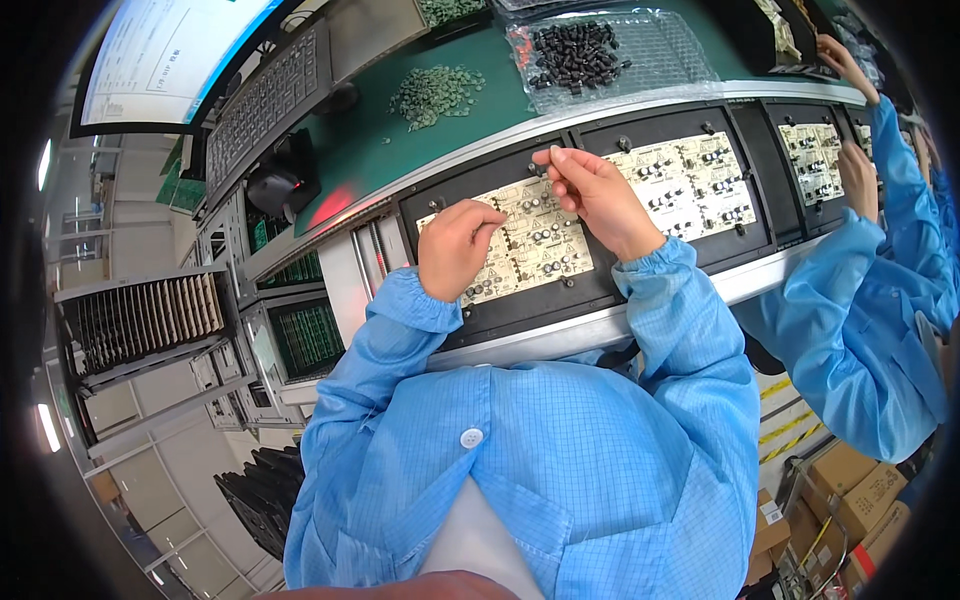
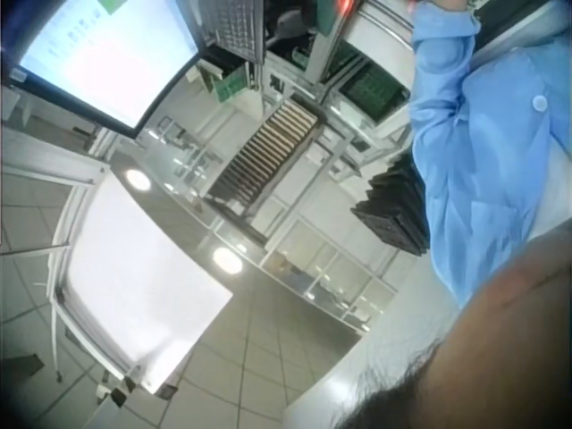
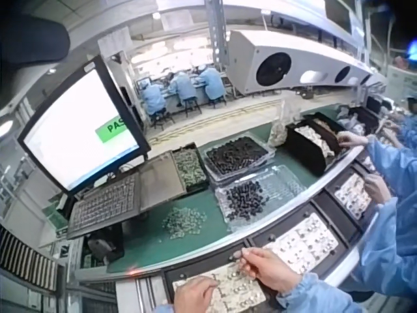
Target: The person assembles circuit boards by inserting electronic components by hand, sliding the completed boards along a conveyor, and loading new circuit board panels from a rack into carrier frames on the line to insert more components.
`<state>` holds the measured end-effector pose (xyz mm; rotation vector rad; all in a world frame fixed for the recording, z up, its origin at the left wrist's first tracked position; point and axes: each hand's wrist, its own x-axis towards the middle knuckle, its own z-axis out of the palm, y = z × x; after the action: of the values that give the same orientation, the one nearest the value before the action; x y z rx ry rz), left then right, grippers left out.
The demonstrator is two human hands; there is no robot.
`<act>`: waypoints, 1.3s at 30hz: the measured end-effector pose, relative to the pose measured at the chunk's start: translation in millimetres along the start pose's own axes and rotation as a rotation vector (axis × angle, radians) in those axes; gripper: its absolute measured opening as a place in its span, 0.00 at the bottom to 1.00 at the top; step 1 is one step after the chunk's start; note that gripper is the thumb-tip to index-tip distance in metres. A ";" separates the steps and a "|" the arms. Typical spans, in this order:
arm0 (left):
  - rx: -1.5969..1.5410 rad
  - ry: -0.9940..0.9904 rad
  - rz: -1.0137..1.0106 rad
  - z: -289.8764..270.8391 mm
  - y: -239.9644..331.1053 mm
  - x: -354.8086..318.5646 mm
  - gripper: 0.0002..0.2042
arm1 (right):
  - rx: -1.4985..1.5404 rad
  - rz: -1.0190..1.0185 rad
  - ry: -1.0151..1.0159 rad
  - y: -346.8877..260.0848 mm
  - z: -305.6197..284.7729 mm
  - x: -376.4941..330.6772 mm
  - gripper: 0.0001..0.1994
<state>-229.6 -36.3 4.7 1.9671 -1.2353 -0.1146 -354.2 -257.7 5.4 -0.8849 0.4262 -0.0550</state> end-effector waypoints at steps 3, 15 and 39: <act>0.003 0.016 0.020 0.7 0.3 -0.2 0.05 | -0.066 -0.047 0.080 -0.4 10.1 -3.9 0.20; -0.145 -0.034 -0.072 -9.4 11.0 6.5 0.07 | -0.214 -0.036 -0.016 7.2 21.7 -4.1 0.19; -0.449 -0.154 -0.293 -2.9 2.1 -29.3 0.10 | -0.316 -0.023 0.019 0.8 17.5 -21.8 0.22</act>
<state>-245.1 -11.9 -1.3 1.7473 -0.9069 -0.6446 -367.6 -239.4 21.8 -1.2017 0.4489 -0.0172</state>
